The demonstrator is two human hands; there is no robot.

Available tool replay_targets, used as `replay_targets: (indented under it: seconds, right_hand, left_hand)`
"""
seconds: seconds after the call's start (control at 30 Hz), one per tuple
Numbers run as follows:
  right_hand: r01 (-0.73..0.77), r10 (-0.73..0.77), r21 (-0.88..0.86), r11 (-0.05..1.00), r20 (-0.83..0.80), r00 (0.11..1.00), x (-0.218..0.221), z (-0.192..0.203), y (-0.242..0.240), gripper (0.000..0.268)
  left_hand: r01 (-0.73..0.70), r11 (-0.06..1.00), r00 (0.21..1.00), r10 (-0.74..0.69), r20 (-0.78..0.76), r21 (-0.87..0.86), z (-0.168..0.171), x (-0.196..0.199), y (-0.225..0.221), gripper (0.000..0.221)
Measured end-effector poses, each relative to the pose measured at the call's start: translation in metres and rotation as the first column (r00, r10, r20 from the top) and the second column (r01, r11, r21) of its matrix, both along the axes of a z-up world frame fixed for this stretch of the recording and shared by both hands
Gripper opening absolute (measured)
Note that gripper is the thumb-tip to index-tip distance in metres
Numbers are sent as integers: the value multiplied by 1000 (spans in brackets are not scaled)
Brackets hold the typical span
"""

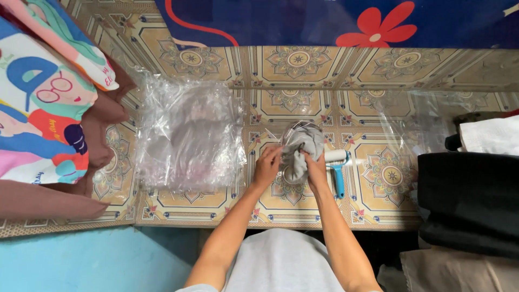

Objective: Using a lint roller to remove lint and debris from shirts.

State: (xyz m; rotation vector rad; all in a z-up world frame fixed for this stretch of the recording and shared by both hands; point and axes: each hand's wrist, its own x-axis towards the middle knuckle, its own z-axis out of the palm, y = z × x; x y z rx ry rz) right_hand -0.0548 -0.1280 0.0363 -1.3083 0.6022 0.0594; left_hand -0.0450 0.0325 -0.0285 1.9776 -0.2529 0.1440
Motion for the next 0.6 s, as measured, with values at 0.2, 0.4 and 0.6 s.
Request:
replay_targets:
  seconds: [0.2, 0.4, 0.6]
  right_hand:
    - [-57, 38, -414, 908, -54, 998, 2, -52, 3, 92]
    - [-204, 290, -563, 801, 68, 955, -7, -52, 8, 84]
    - [-372, 501, -840, 396, -141, 854, 17, -237, -33, 59]
  left_hand:
    - [-247, 957, 929, 189, 319, 154, 1, -3, -12, 50]
    - [152, 943, 909, -250, 333, 295, 9, 34, -20, 36]
    - [328, 868, 772, -474, 423, 373, -1, 16, -45, 39]
